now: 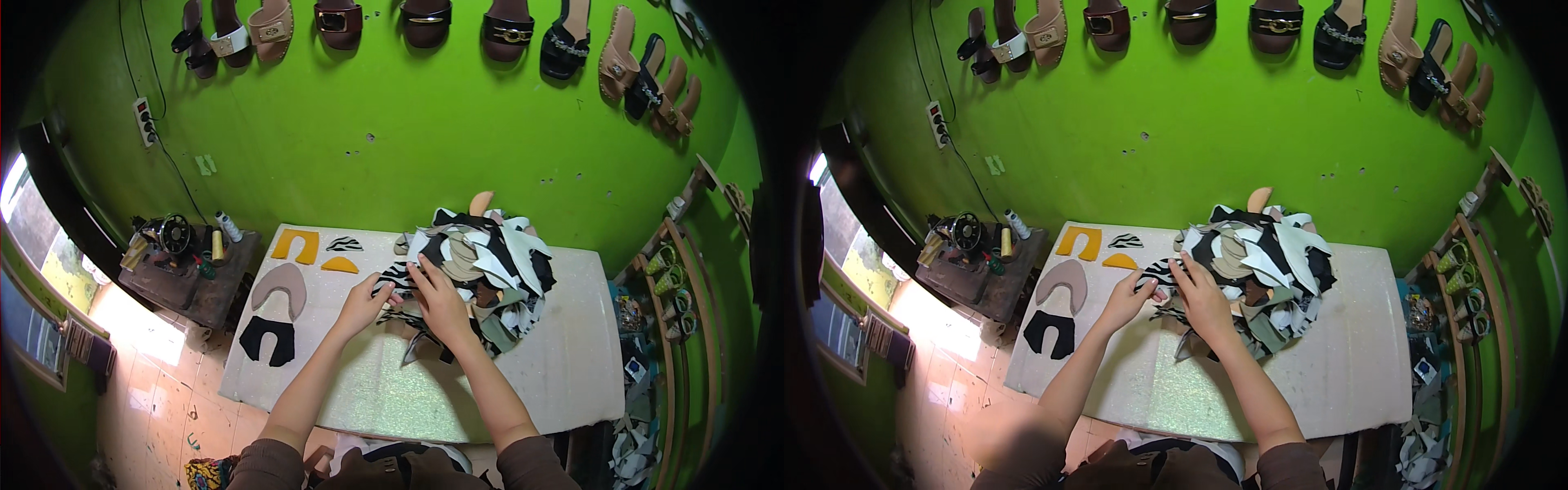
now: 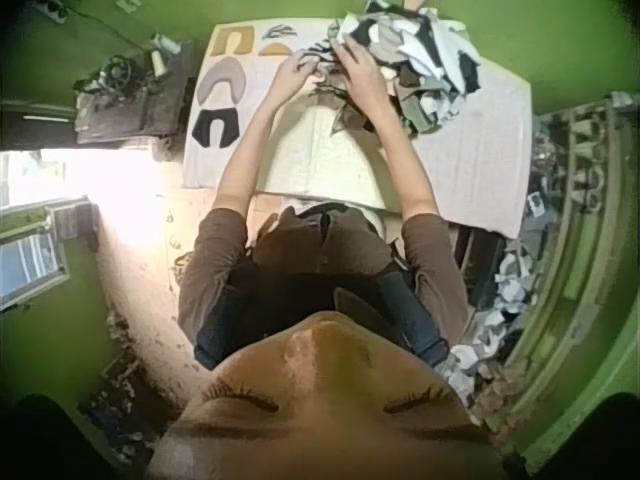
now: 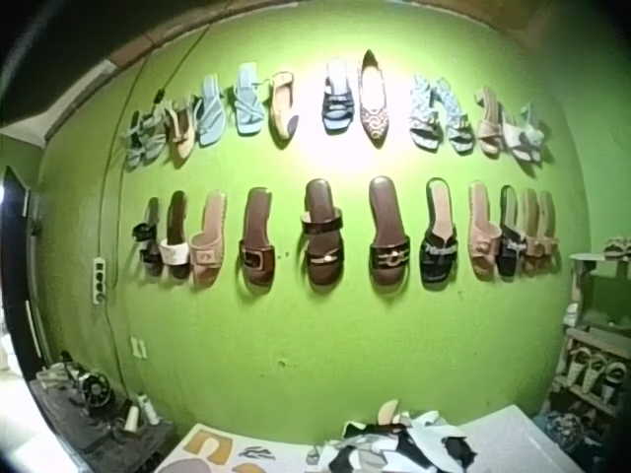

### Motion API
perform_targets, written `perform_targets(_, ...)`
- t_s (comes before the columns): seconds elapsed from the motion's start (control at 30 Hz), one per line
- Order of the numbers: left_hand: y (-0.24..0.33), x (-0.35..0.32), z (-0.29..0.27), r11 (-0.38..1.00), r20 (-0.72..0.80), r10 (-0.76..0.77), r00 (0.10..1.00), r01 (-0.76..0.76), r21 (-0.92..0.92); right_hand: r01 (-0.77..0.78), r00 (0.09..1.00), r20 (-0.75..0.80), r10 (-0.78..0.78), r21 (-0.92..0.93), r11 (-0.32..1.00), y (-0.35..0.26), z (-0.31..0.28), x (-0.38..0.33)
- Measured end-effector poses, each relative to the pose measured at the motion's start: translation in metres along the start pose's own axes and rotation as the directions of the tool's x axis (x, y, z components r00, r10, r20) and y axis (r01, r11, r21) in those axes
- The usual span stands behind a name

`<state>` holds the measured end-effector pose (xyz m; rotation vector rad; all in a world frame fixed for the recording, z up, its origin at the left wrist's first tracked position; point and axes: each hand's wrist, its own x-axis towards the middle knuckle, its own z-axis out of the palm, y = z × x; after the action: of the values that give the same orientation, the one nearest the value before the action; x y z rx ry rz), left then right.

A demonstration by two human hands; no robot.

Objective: Sorting and arranging cut fabric and leather components for footwear on a workshop table.

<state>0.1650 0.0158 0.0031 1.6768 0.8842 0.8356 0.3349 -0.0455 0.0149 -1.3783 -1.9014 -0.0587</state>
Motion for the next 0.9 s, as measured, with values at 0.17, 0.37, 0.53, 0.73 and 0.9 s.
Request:
perform_targets(0.17,-0.008,0.001,-0.037,0.999,-0.009,-0.016,1.0,0.016,0.036,0.065,0.997,0.042,-0.064,-0.024,0.998,-0.008,0.033,0.02)
perform_targets(0.37,-0.036,0.011,-0.082,0.818,-0.213,0.269,0.939,-0.106,0.565,-0.033,0.999,-0.011,0.033,-0.088,0.996,-0.029,0.095,0.032)
perform_targets(0.53,-0.064,0.024,-0.122,0.765,0.087,0.266,0.96,-0.265,0.586,-0.281,0.959,0.011,0.282,-0.025,0.959,-0.046,0.148,0.031)
perform_targets(0.73,-0.136,0.056,-0.16,0.73,0.163,0.262,0.951,-0.306,0.611,-0.379,0.925,0.036,0.379,-0.01,0.925,-0.029,0.218,0.058)
perform_targets(0.9,-0.188,0.094,-0.166,0.707,0.043,0.243,0.969,-0.208,0.676,-0.32,0.947,0.065,0.315,0.077,0.944,0.026,0.275,0.083)
